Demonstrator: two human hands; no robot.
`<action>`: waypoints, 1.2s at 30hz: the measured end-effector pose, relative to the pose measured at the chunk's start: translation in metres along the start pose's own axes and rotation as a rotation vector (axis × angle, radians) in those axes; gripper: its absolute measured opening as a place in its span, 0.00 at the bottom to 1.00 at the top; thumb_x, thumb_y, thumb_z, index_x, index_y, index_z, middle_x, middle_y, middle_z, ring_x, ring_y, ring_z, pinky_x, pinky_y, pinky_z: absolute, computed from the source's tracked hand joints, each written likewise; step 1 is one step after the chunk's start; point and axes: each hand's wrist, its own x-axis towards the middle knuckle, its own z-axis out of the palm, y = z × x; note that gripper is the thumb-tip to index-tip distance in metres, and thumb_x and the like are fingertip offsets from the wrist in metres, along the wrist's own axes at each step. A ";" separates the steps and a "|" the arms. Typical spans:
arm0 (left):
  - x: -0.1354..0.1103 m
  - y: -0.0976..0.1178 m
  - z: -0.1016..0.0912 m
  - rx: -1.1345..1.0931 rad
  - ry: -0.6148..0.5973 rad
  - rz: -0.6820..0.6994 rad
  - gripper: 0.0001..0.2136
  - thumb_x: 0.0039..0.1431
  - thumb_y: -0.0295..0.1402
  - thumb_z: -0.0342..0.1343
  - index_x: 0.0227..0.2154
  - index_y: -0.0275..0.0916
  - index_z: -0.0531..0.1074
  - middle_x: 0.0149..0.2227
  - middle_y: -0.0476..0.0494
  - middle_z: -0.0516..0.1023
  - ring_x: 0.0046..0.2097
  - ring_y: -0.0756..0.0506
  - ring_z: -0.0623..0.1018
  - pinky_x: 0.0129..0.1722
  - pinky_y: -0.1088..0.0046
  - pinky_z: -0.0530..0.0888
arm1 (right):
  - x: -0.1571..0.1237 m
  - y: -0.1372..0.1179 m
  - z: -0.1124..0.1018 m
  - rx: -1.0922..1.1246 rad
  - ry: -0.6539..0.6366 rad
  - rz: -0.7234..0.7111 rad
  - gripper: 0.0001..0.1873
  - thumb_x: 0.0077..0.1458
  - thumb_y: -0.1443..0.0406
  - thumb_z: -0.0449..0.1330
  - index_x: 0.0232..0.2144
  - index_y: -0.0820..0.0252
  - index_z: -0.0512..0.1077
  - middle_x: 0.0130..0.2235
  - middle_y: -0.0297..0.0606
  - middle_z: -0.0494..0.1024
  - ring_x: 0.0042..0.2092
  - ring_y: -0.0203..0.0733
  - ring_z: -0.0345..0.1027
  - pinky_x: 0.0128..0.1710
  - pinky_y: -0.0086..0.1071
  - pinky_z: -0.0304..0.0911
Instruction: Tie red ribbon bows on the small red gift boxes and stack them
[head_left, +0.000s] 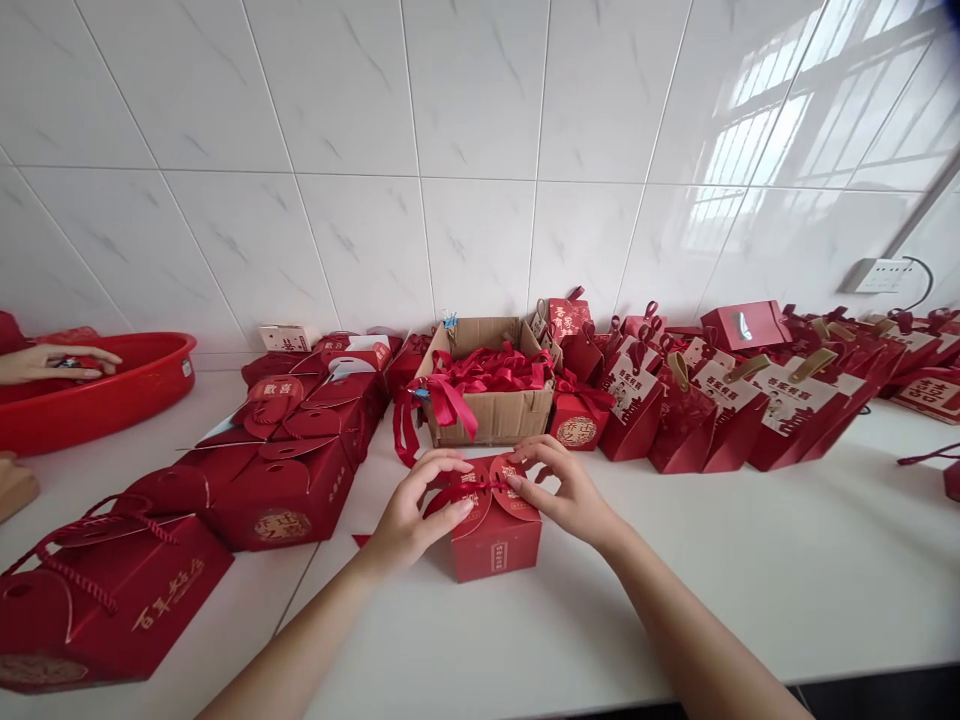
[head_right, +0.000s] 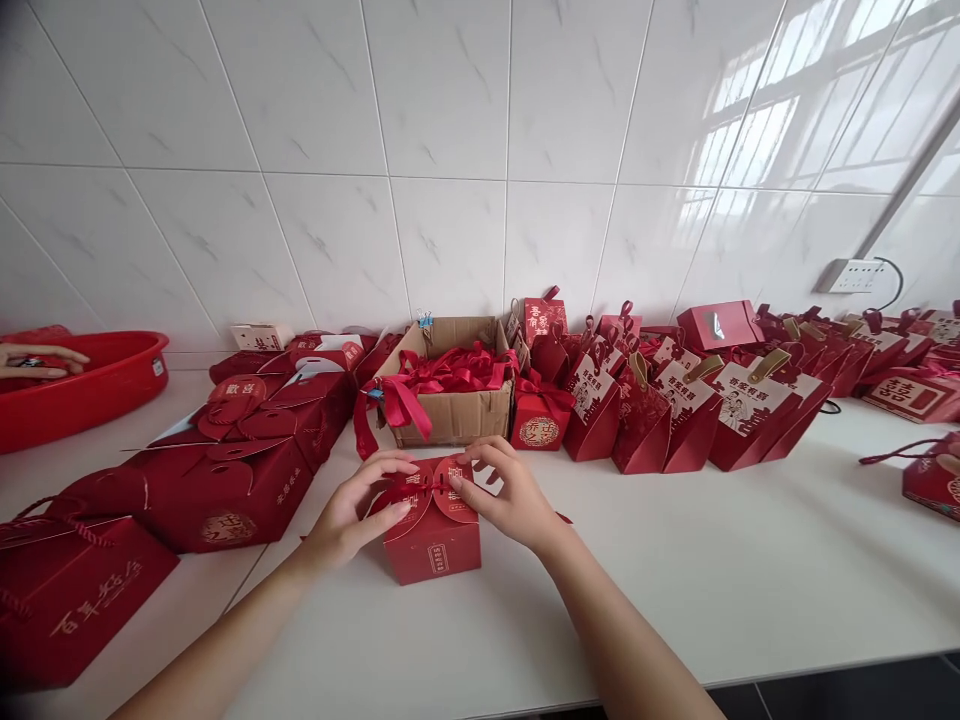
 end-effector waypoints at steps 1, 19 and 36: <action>0.000 0.001 0.001 -0.005 0.008 -0.015 0.12 0.54 0.35 0.58 0.41 0.42 0.70 0.50 0.41 0.66 0.54 0.42 0.69 0.53 0.67 0.67 | 0.000 0.000 0.001 0.002 0.001 -0.001 0.10 0.55 0.58 0.60 0.39 0.56 0.71 0.44 0.41 0.70 0.45 0.41 0.66 0.37 0.32 0.64; 0.006 0.006 0.013 -0.024 0.183 -0.084 0.09 0.50 0.37 0.59 0.23 0.38 0.68 0.42 0.42 0.69 0.46 0.43 0.72 0.46 0.65 0.68 | -0.001 -0.005 0.006 0.094 0.025 0.144 0.16 0.54 0.56 0.60 0.22 0.61 0.64 0.44 0.40 0.66 0.36 0.35 0.65 0.30 0.29 0.60; 0.006 0.009 0.018 0.028 0.250 -0.059 0.08 0.50 0.37 0.59 0.22 0.39 0.69 0.37 0.44 0.71 0.42 0.44 0.73 0.41 0.68 0.71 | -0.001 -0.005 0.010 0.075 0.040 0.095 0.17 0.56 0.56 0.56 0.22 0.59 0.62 0.41 0.41 0.65 0.43 0.42 0.64 0.33 0.31 0.62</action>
